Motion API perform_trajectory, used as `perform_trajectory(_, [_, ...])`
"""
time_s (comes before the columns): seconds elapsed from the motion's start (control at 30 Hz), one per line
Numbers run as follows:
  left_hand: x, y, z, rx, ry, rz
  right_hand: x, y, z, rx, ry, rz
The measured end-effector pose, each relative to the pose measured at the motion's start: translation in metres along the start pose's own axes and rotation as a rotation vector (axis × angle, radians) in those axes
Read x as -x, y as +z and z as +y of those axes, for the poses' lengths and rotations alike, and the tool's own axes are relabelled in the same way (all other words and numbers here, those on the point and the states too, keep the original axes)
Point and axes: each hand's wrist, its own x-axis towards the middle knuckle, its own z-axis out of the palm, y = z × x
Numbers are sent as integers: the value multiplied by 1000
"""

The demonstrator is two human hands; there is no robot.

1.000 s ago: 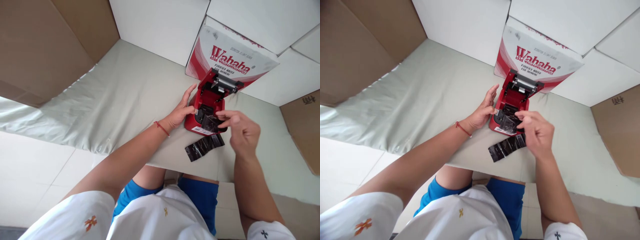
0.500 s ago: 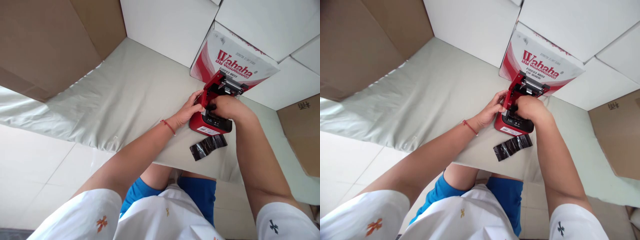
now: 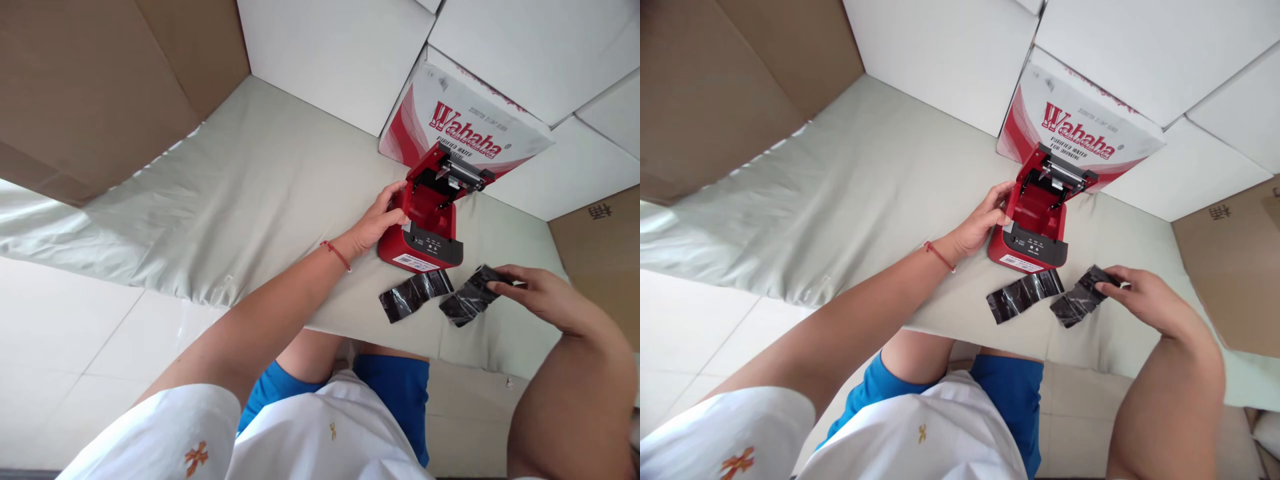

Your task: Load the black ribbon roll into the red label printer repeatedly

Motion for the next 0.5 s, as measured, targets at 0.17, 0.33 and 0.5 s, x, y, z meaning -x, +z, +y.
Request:
perform_trajectory(0.17, [-1,-3,-2,-7,11,-3,-8,48,-16,-69,68,68])
perform_trajectory(0.33, [-2,-5,-5,-14,21,-13,-13,86,-59,-128,-90,76])
perform_trajectory(0.5, [-2,-3,-4,-18,16,-3,9,45,-67,-236,-282,-69])
